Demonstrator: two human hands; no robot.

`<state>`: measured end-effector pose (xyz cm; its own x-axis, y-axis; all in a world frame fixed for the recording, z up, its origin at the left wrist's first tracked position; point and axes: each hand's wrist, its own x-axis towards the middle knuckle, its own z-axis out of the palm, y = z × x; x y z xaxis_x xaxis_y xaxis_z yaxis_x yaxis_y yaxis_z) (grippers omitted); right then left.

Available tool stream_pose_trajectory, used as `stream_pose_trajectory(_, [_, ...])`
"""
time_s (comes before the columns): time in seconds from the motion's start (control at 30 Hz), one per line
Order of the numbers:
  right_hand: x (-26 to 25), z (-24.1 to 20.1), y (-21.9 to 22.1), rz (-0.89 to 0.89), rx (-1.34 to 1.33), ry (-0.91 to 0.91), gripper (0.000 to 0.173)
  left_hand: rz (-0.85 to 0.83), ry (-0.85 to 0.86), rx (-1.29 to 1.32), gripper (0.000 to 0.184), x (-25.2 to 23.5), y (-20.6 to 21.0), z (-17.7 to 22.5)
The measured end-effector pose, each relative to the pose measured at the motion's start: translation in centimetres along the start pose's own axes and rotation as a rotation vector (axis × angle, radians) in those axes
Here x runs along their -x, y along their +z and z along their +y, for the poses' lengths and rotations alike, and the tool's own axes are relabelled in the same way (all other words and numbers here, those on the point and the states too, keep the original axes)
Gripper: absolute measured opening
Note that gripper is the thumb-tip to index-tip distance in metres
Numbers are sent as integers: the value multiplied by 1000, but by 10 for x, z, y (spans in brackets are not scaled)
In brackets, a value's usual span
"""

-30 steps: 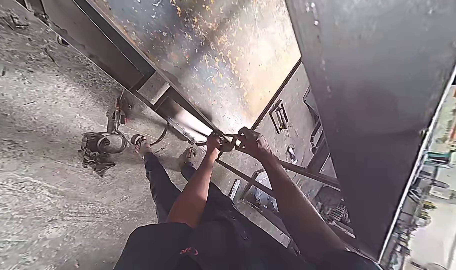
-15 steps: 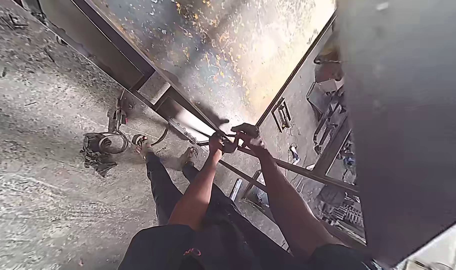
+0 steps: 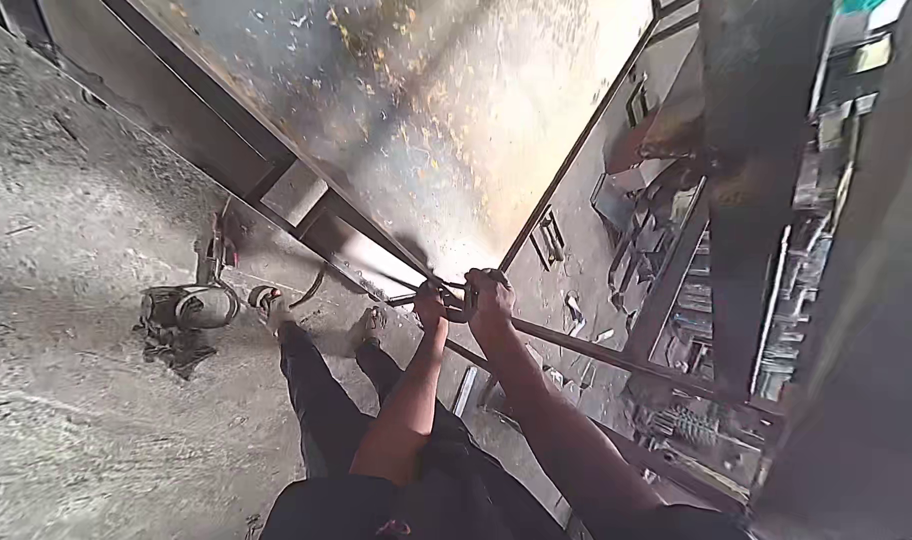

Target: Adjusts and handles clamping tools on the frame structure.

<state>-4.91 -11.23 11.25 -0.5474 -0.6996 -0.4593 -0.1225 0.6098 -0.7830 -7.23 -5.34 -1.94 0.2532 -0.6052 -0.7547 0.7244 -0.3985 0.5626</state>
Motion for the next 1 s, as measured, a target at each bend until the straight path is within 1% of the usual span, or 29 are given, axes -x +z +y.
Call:
stream_pose_trajectory(0.03, [-8, 10, -18, -91, 57, -9, 6, -53, -54, 2, 40, 2, -3, -10])
stream_pose_trajectory(0.07, [-10, 16, -36, -198, 162, -12, 13, -52, -94, -3, 42, 3, -5, -25])
stream_pose_trajectory(0.1, [-14, 13, -46, -315, 296, -49, 25, -41, -98, -4, 43, -4, -5, -30])
stream_pose_trajectory(0.13, [-21, 7, -57, -412, 467, -133, 41, -32, -90, 12, 42, -12, -2, -30])
stream_pose_trajectory(0.17, [-22, -1, -70, -462, 671, -254, 55, -18, -81, 16, 41, -14, 0, -30])
stream_pose_trajectory(0.2, [-18, -9, -82, -480, 864, -385, 64, -8, -80, 10, 39, -13, 1, -29])
stream_pose_trajectory(0.23, [-11, -19, -89, -509, 1023, -485, 68, -4, -81, 4, 39, -13, 2, -27])
stream_pose_trajectory(0.27, [-3, -27, -94, -548, 1143, -558, 65, 6, -80, -7, 37, -13, 2, -26])
stream_pose_trajectory(0.33, [0, -30, -102, -616, 1307, -673, 51, 12, -69, -30, 34, -12, 3, -24])
stream_pose_trajectory(0.4, [-8, -22, -105, -658, 1345, -819, 40, 22, -59, 8, 31, -12, 5, -23])
stream_pose_trajectory(0.47, [-13, -21, -100, -706, 1334, -923, 37, 20, -42, 37, 30, -15, 4, -24])
stream_pose_trajectory(0.6, [-21, -29, -100, -790, 1376, -960, 42, -20, -40, 41, 31, -17, 2, -30])
stream_pose_trajectory(0.73, [-10, -41, -90, -838, 1342, -1053, 34, -14, -88, -18, 34, -17, 0, -26])
stream_pose_trajectory(0.83, [-22, -27, -96, -813, 1293, -1200, 26, 36, -139, -66, 33, -17, 3, -26])
stream_pose_trajectory(0.87, [-24, -22, -98, -787, 1265, -1223, 23, 50, -153, -53, 33, -16, 4, -26])
stream_pose_trajectory(0.9, [-25, -19, -97, -751, 1247, -1196, 22, 63, -152, -12, 32, -16, 6, -24])
stream_pose_trajectory(0.97, [-20, -13, -96, -673, 1291, -1013, 23, 83, -148, 77, 30, -14, 7, -25])
stream_pose_trajectory(1.0, [-19, -10, -95, -622, 1306, -1011, 23, 88, -146, 104, 29, -13, 7, -26])
